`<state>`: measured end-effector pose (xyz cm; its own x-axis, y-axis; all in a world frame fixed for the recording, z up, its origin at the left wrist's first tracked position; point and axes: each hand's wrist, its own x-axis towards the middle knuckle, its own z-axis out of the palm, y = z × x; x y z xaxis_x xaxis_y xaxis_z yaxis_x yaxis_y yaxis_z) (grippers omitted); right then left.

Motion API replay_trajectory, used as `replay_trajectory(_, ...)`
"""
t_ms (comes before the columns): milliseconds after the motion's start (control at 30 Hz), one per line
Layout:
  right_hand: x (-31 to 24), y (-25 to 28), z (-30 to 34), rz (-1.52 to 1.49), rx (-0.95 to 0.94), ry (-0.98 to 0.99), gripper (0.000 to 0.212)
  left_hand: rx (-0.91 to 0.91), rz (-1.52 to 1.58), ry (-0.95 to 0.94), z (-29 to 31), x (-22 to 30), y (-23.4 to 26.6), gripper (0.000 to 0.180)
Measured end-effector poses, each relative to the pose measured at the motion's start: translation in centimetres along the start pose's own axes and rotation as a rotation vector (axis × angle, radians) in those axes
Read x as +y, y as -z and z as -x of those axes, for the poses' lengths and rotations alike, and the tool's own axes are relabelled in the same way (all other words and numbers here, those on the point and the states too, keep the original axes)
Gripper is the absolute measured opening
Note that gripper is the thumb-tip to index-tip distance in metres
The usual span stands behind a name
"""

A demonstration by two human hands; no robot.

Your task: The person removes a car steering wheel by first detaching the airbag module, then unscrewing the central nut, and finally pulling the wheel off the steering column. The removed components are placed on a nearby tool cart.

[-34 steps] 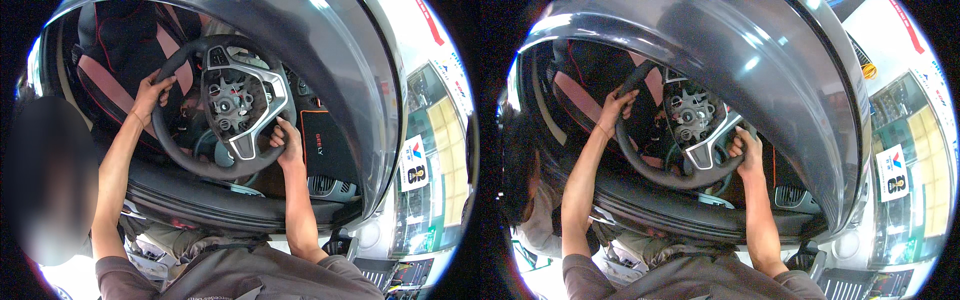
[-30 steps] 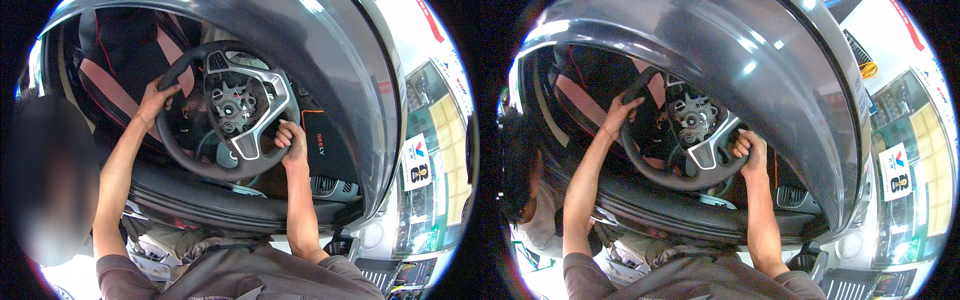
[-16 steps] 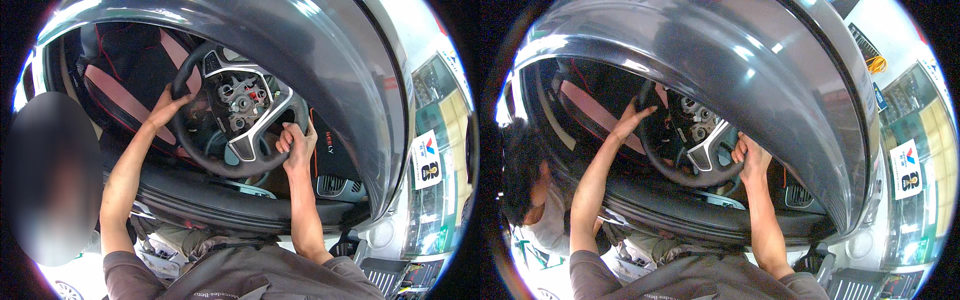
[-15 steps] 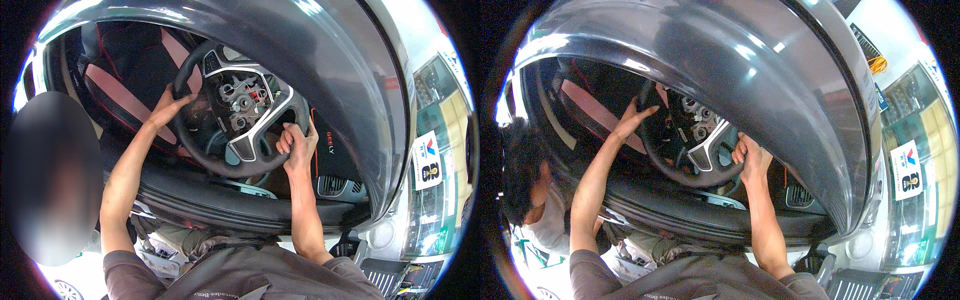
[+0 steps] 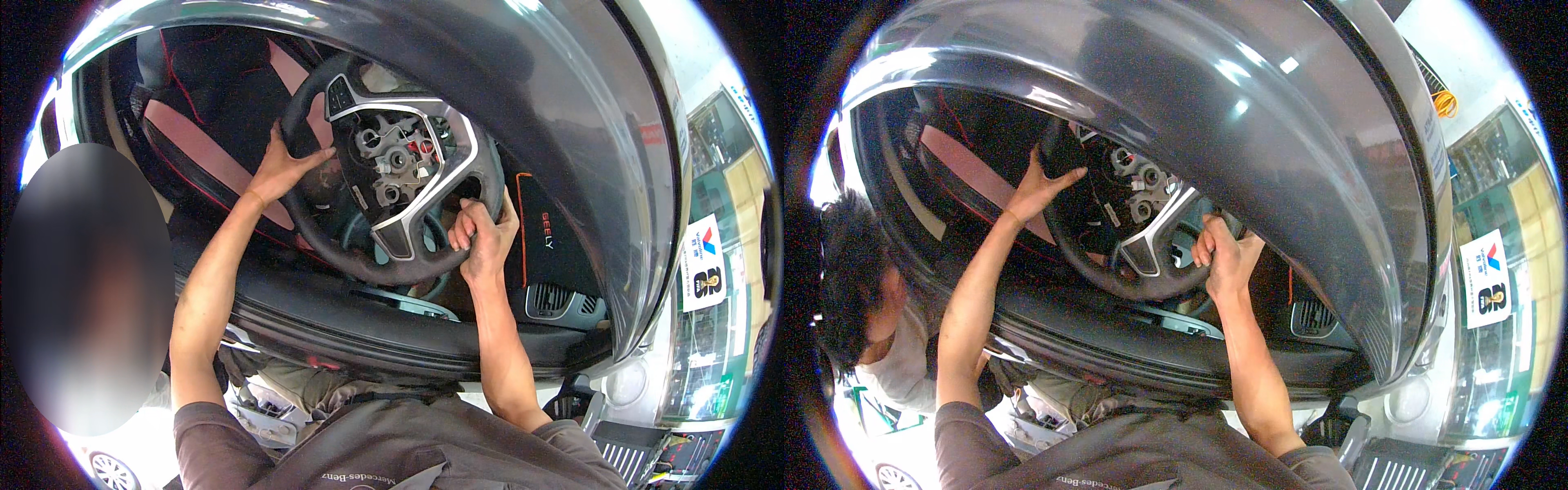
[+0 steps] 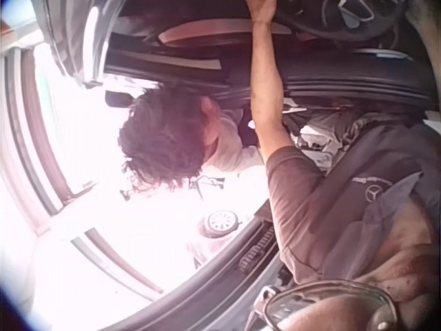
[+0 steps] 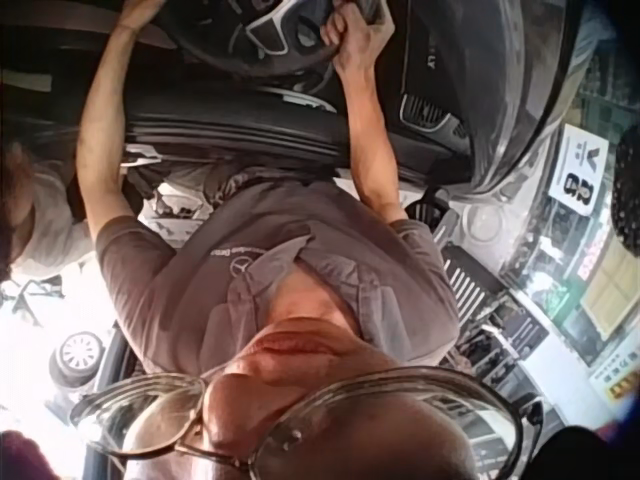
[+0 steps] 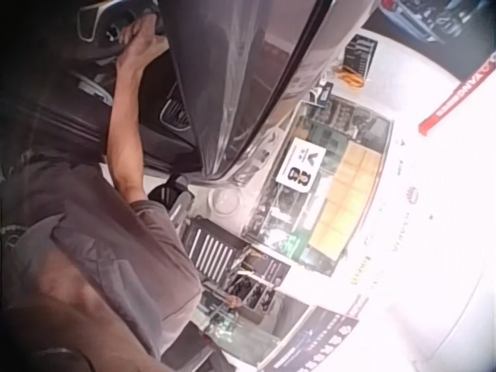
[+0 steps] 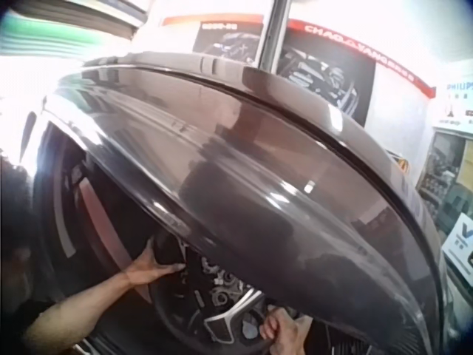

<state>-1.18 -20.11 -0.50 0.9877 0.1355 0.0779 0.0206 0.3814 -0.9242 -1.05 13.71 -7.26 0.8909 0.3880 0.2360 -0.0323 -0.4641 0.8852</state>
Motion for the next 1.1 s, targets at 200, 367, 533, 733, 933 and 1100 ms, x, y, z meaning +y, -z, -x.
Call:
replay_trajectory(200, 0.2, 0.1, -0.1, 0.005, -0.004, -0.011, 0.014, -0.031, -0.136, -0.013, 0.1, 1.1, 0.6, 0.126)
replay_trajectory(367, 0.2, 0.0, 0.1, -0.005, 0.01, -0.041, 0.014, 0.001, -0.202, -0.034, 0.1, 0.2, 0.5, 0.12)
replay_trajectory(533, 0.3, 0.3, 0.0, -0.007, 0.036, -0.053, 0.014, -0.023, -0.217, 0.003, 0.7, 2.2, 0.7, 0.122)
replay_trajectory(733, 0.5, 0.3, -0.2, -0.035, 0.03, -0.059, 0.013, 0.033, -0.276, -0.002, 0.6, 1.5, 1.0, 0.135)
replay_trajectory(933, 0.8, 0.7, -0.4, -0.009, 0.11, -0.096, 0.007, 0.058, -0.278, -0.041, 0.5, 1.8, 1.0, 0.125)
replay_trajectory(1100, 0.9, 1.1, -0.7, -0.023, 0.113, -0.1, 0.008, 0.082, -0.26, -0.099, 0.9, 2.7, 1.2, 0.113)
